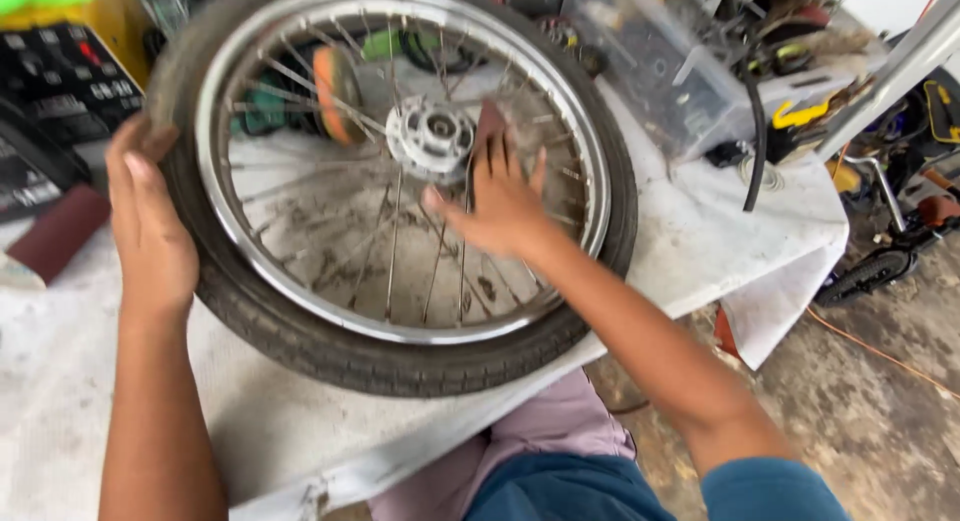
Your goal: Sanding the metal rim of a motorcycle wheel with sandpaper to clean or prep the surface.
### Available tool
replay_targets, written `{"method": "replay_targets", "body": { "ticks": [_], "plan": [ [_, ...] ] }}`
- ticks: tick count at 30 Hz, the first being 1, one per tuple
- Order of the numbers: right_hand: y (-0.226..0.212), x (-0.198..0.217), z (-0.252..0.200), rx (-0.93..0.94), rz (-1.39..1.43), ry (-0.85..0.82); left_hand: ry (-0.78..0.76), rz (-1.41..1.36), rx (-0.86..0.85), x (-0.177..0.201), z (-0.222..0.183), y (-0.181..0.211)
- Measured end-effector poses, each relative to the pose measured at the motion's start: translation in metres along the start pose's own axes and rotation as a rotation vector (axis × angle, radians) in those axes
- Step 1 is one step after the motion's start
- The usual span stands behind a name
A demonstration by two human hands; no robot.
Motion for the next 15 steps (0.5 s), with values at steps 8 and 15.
{"method": "replay_targets", "body": {
  "ticks": [8,15],
  "plan": [
    [0.012,-0.021,0.005,0.048,0.001,-0.052,-0.002,-0.097,-0.071,-0.003,-0.006,-0.006],
    [0.01,0.002,0.015,-0.028,0.046,0.0,-0.009,0.01,-0.047,-0.001,-0.007,-0.002]
  ]
}}
Point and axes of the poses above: each hand's wrist, its own z-axis towards the middle knuckle, its own x-axis out of the back of the hand, y = z × x, the point moved 8 cm from there along z, towards the middle knuckle, and after that the axes turned 3 degrees about z, right-handed, at the moved point
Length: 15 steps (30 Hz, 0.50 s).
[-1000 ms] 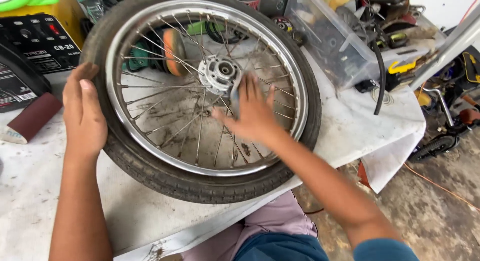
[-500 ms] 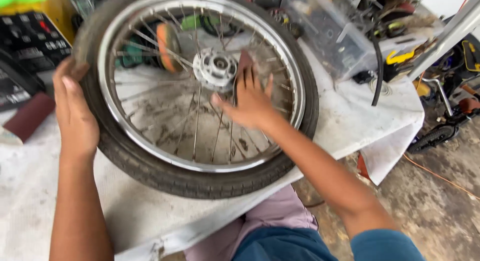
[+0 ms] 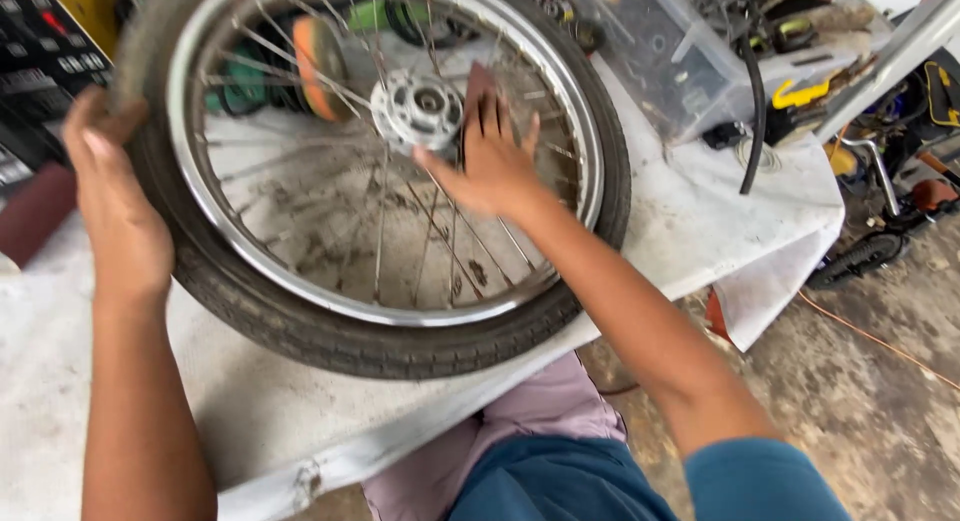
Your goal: Sanding the metal rim of a motorcycle wheel with sandpaper to clean or prep the surface.
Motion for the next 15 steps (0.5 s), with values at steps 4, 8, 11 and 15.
{"method": "replay_targets", "body": {
  "ticks": [4,8,11,15],
  "plan": [
    [-0.006,-0.016,-0.017,0.023,-0.021,-0.046,-0.008,-0.02,0.066,-0.001,0.005,0.007],
    [-0.001,0.008,0.004,-0.066,0.068,-0.029,0.026,0.051,-0.011,0.003,0.006,0.001],
    [-0.011,-0.008,-0.017,0.024,-0.006,-0.105,0.01,0.08,0.055,0.001,0.006,-0.006],
    [-0.002,-0.004,0.006,-0.004,0.071,-0.089,0.005,0.066,-0.057,0.001,0.001,-0.009]
  ]
}}
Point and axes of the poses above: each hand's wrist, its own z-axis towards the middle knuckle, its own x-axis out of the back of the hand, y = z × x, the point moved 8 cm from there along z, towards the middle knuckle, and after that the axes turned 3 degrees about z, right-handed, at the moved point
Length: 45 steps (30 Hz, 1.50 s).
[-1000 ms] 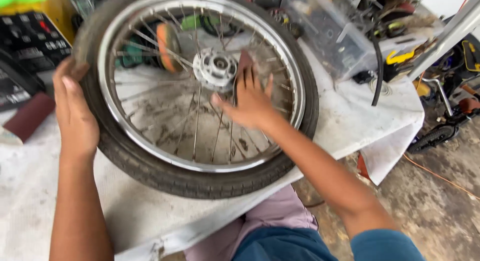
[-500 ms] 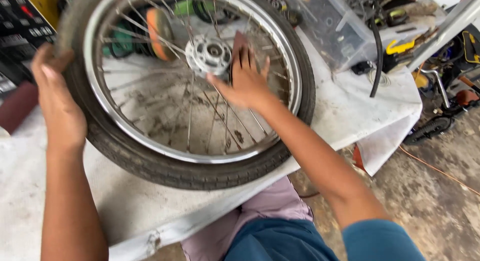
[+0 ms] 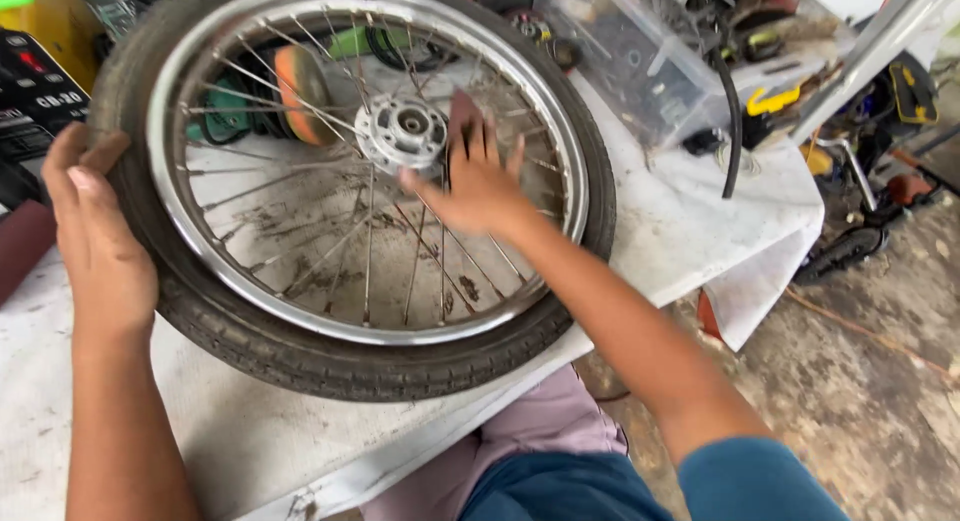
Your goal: Sanding the metal rim of a motorcycle wheel with sandpaper to clean or prep the surface.
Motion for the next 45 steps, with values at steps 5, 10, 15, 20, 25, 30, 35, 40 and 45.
{"method": "replay_targets", "body": {
  "ticks": [5,10,15,20,25,30,35,40,45],
  "plan": [
    [-0.005,-0.002,-0.015,0.022,-0.062,-0.002,-0.007,0.115,-0.012,-0.002,0.0,0.005],
    [0.007,0.014,0.019,-0.017,-0.019,0.013,-0.073,0.218,-0.063,-0.007,0.003,0.017],
    [0.006,-0.009,-0.004,0.064,-0.072,-0.013,-0.117,0.453,-0.12,-0.018,0.005,0.009],
    [0.011,0.006,0.01,0.043,-0.098,-0.038,-0.32,0.707,0.127,-0.043,0.033,0.025],
    [0.015,-0.021,-0.008,0.114,-0.23,-0.008,-0.739,0.713,0.283,-0.132,0.088,0.055],
    [0.008,-0.001,0.008,0.117,-0.121,0.081,-0.86,0.608,0.366,-0.217,0.079,0.051],
    [0.013,-0.019,0.007,0.16,-0.174,0.115,-0.809,0.533,0.372,-0.228,0.084,0.045],
    [0.01,0.008,0.021,0.063,-0.059,0.067,-0.832,0.61,0.378,-0.228,0.085,0.046],
    [0.005,-0.019,-0.013,0.162,-0.079,0.091,-0.826,0.618,0.378,-0.234,0.084,0.036]
  ]
}}
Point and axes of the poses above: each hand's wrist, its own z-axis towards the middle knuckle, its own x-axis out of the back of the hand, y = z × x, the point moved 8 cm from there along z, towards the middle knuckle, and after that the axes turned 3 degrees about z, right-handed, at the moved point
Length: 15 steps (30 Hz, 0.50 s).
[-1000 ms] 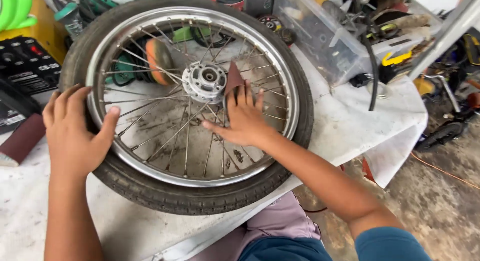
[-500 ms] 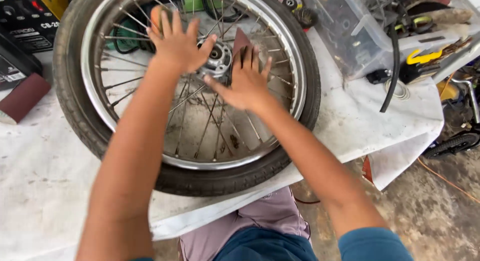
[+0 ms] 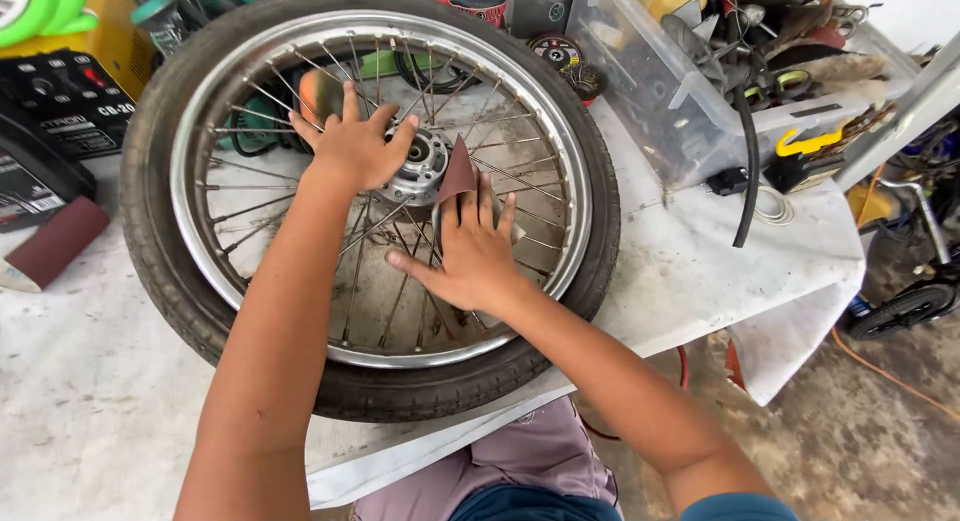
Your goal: Sanding the metal rim of a motorcycle wheel with sandpaper to clean or prep the surface.
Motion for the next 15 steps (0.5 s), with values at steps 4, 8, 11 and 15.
{"method": "replay_targets", "body": {
  "ticks": [4,8,11,15],
  "plan": [
    [0.016,0.018,0.038,-0.144,0.017,0.055,0.03,0.0,-0.021,0.006,-0.003,0.003],
    [0.006,0.01,0.009,-0.092,0.022,0.007,-0.027,0.023,-0.012,0.007,-0.008,0.004],
    [0.005,-0.012,-0.01,0.017,-0.078,-0.113,-0.036,-0.028,-0.008,0.0,-0.008,0.001],
    [0.042,0.02,0.043,0.013,0.008,-0.061,0.042,-0.068,-0.045,0.001,-0.008,-0.004]
  ]
}}
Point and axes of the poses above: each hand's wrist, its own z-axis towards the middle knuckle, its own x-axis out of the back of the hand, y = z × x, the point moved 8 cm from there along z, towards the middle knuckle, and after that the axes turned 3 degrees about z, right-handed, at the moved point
